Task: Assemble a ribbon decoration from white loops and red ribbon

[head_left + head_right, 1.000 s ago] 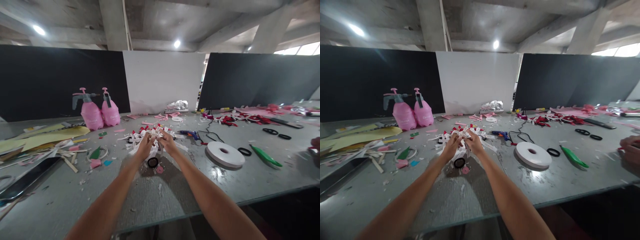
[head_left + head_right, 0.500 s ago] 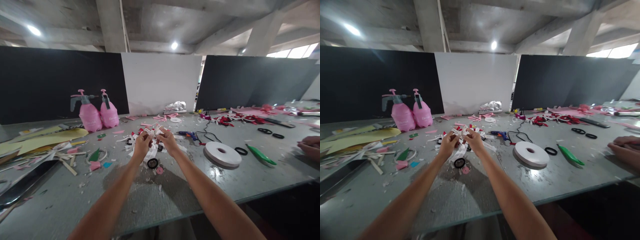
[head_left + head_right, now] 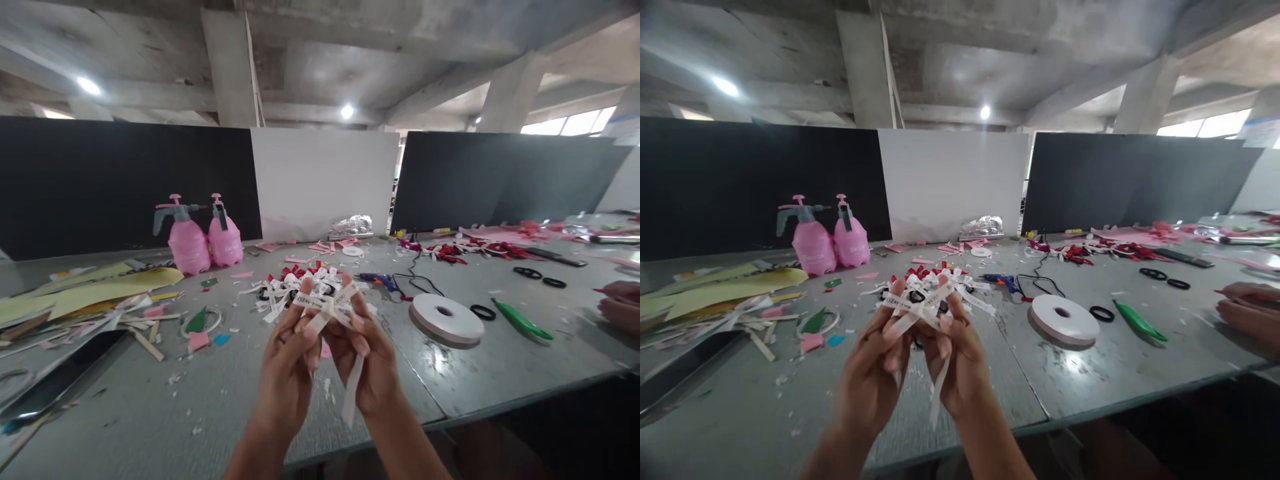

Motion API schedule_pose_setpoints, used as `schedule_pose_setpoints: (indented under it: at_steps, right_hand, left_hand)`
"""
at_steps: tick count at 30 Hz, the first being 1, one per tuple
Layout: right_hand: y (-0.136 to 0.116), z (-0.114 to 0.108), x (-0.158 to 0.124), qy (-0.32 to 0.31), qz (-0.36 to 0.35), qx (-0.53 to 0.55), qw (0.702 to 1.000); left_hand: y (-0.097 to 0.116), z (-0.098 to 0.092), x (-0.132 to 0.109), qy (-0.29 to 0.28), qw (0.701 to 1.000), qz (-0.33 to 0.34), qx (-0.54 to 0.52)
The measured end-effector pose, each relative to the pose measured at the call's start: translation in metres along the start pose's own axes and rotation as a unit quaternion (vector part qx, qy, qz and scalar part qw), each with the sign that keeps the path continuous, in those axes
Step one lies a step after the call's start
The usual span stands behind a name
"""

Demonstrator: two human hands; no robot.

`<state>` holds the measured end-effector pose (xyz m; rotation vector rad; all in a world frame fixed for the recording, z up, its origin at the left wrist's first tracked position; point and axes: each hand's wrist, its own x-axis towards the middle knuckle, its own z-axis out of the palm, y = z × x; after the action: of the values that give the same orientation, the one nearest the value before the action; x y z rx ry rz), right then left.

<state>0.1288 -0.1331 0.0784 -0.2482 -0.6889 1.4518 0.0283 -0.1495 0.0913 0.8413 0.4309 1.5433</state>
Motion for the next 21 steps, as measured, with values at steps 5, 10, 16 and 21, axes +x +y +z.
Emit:
schedule_pose_setpoints:
  at_steps: [5, 10, 16, 21]
  right_hand:
    - [0.000, -0.003, -0.008, -0.047, -0.010, -0.131, 0.990]
    - [-0.010, -0.012, -0.011, -0.133, -0.002, -0.237, 0.962]
    - [-0.014, -0.011, -0.010, -0.083, -0.034, -0.273, 0.958]
    - [-0.004, -0.014, -0.006, -0.021, -0.027, -0.255, 0.966]
  left_hand:
    - [0.008, -0.014, -0.007, -0.020, 0.999, -0.011, 0.047]
    - [0.015, -0.022, -0.003, -0.031, 0.945, 0.061, 0.318]
    - [0.013, -0.016, -0.006, -0.051, 0.929, 0.037, 0.365]
    - [0.006, -0.009, -0.009, -0.028, 0.935, 0.008, 0.354]
